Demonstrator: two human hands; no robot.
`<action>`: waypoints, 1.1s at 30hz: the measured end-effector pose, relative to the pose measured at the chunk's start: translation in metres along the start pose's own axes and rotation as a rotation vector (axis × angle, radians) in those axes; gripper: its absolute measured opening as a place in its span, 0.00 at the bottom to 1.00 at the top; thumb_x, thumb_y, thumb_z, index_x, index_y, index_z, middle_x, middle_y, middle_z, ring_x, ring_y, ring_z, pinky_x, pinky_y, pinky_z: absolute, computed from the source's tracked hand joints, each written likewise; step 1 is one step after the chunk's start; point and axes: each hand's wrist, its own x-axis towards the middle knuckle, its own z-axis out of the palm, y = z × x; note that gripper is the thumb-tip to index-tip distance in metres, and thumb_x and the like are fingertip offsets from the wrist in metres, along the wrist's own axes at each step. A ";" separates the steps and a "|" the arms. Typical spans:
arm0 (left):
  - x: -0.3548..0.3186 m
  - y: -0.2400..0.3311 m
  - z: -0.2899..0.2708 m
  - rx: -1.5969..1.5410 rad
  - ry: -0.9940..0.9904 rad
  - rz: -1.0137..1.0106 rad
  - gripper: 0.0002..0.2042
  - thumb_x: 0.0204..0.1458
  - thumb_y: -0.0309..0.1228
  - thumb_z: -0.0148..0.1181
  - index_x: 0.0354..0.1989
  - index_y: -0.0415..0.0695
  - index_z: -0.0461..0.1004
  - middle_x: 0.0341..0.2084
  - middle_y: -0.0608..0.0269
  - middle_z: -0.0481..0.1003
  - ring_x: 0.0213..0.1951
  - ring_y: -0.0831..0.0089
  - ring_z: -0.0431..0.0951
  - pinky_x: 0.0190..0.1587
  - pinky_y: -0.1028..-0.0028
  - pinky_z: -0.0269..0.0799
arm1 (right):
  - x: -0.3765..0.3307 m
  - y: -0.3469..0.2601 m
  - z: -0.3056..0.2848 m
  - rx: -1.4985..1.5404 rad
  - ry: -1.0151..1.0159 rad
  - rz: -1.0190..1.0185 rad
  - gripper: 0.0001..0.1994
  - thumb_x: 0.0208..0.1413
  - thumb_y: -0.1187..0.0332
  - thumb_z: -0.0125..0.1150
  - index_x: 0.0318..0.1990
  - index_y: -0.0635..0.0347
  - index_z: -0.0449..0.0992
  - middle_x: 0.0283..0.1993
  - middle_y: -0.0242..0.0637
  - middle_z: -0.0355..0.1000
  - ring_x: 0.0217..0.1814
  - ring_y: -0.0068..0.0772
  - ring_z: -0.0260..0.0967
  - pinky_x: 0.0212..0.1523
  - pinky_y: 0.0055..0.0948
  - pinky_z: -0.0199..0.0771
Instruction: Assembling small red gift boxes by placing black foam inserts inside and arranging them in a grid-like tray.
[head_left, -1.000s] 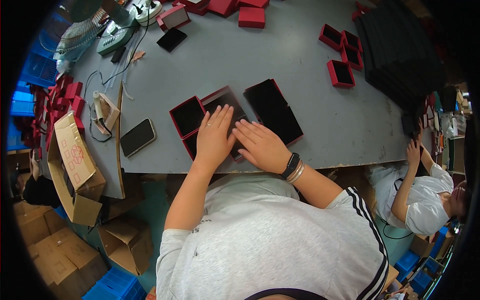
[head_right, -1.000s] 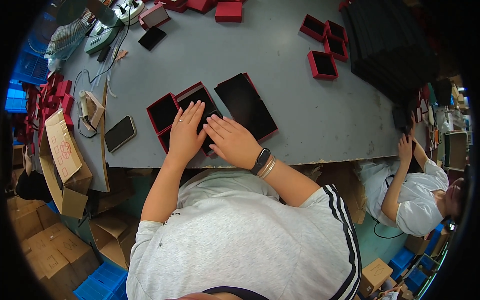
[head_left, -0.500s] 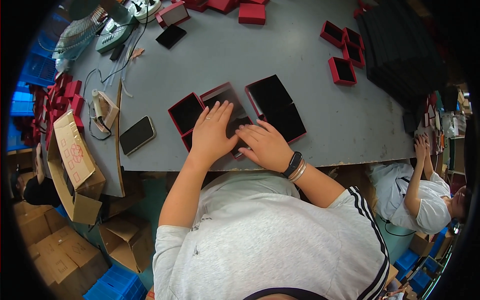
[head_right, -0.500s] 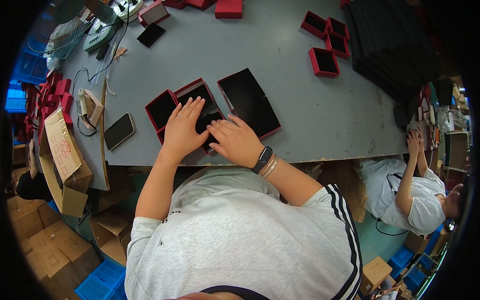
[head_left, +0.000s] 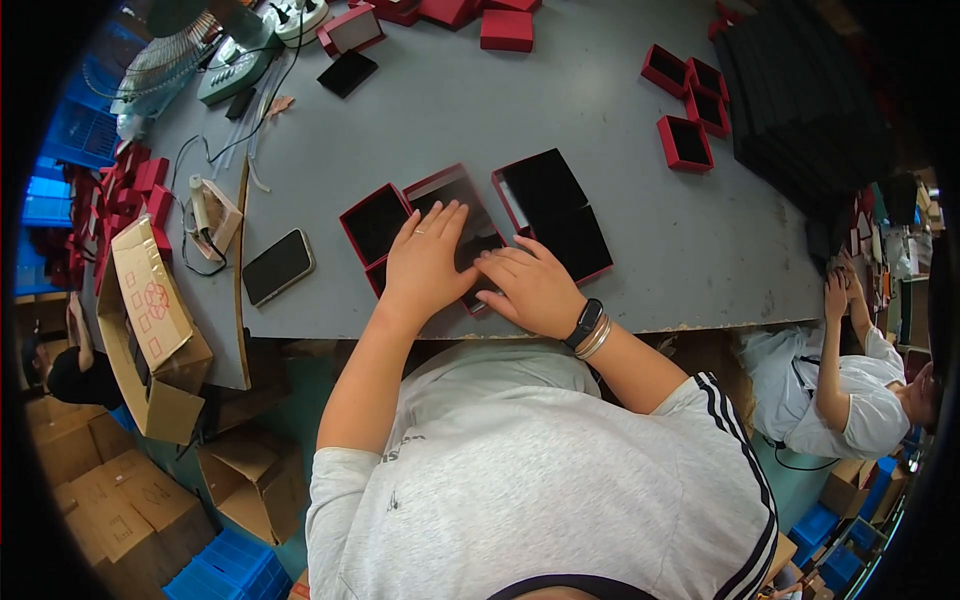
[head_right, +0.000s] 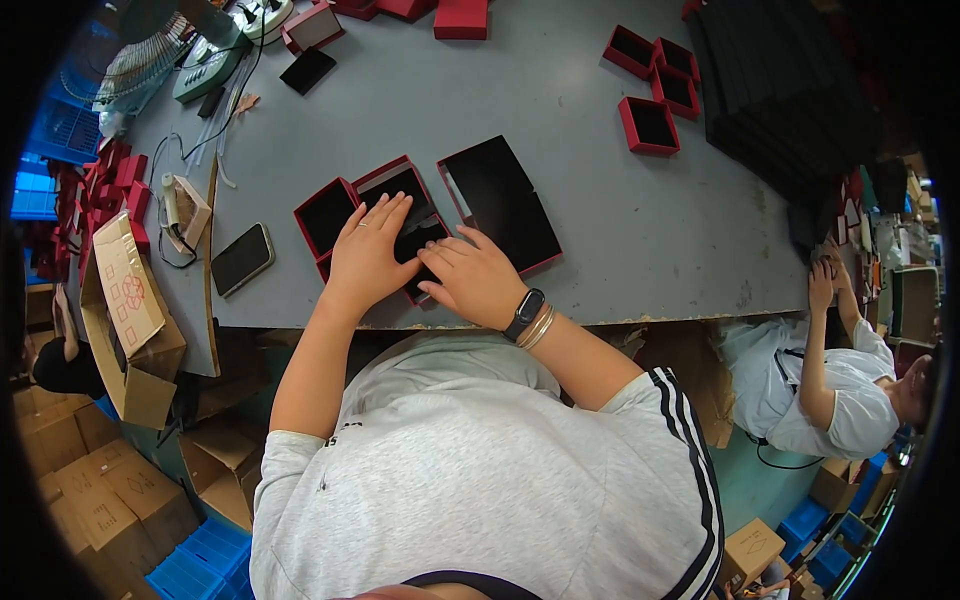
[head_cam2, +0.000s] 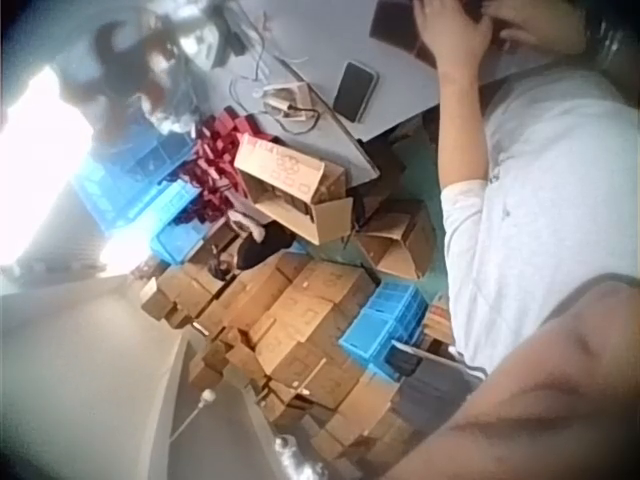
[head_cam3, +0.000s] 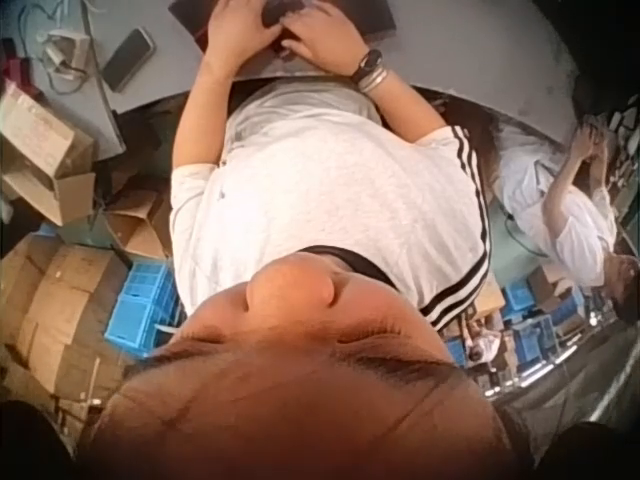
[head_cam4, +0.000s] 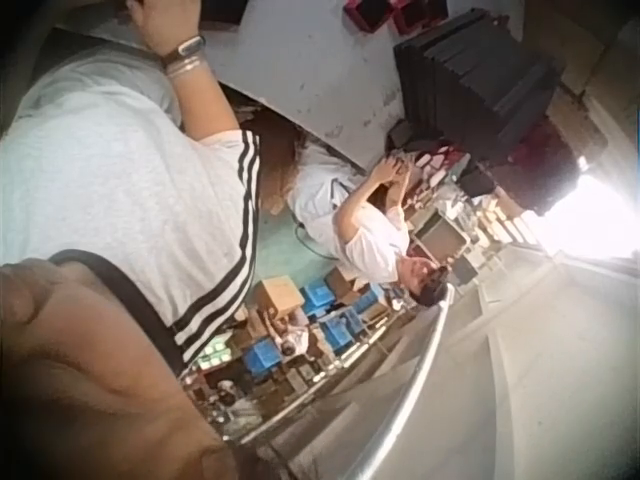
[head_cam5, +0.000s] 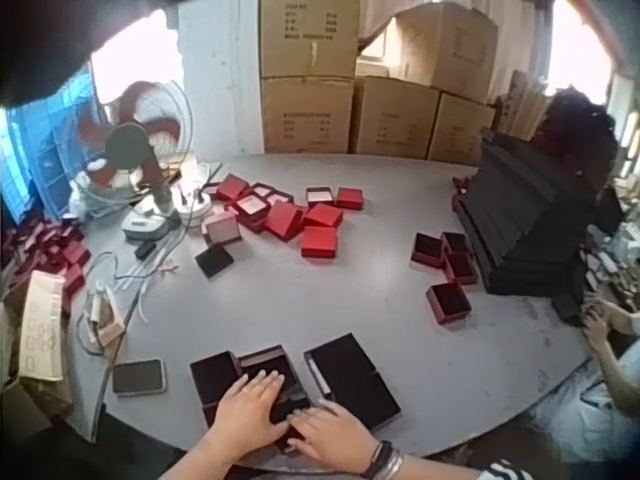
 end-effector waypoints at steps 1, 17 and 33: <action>0.000 0.000 0.000 0.000 -0.001 -0.001 0.33 0.49 0.42 0.65 0.63 0.42 0.68 0.62 0.56 0.71 0.66 0.63 0.67 0.71 0.61 0.55 | 0.000 0.000 0.000 0.001 0.000 0.000 0.21 0.60 0.55 0.61 0.56 0.57 0.74 0.53 0.37 0.76 0.60 0.34 0.71 0.69 0.42 0.58; 0.001 0.001 0.002 -0.004 -0.011 -0.030 0.35 0.45 0.42 0.67 0.63 0.43 0.68 0.63 0.57 0.70 0.67 0.64 0.66 0.71 0.62 0.54 | 0.002 0.002 0.001 0.001 0.043 -0.010 0.17 0.58 0.56 0.63 0.49 0.56 0.77 0.46 0.33 0.78 0.53 0.30 0.72 0.67 0.40 0.62; -0.029 -0.003 -0.009 -0.073 0.281 0.002 0.28 0.40 0.36 0.74 0.53 0.45 0.75 0.53 0.61 0.72 0.59 0.59 0.68 0.66 0.54 0.59 | 0.002 -0.006 -0.012 -0.034 0.018 -0.092 0.22 0.59 0.60 0.62 0.58 0.57 0.73 0.63 0.37 0.70 0.68 0.36 0.64 0.69 0.42 0.59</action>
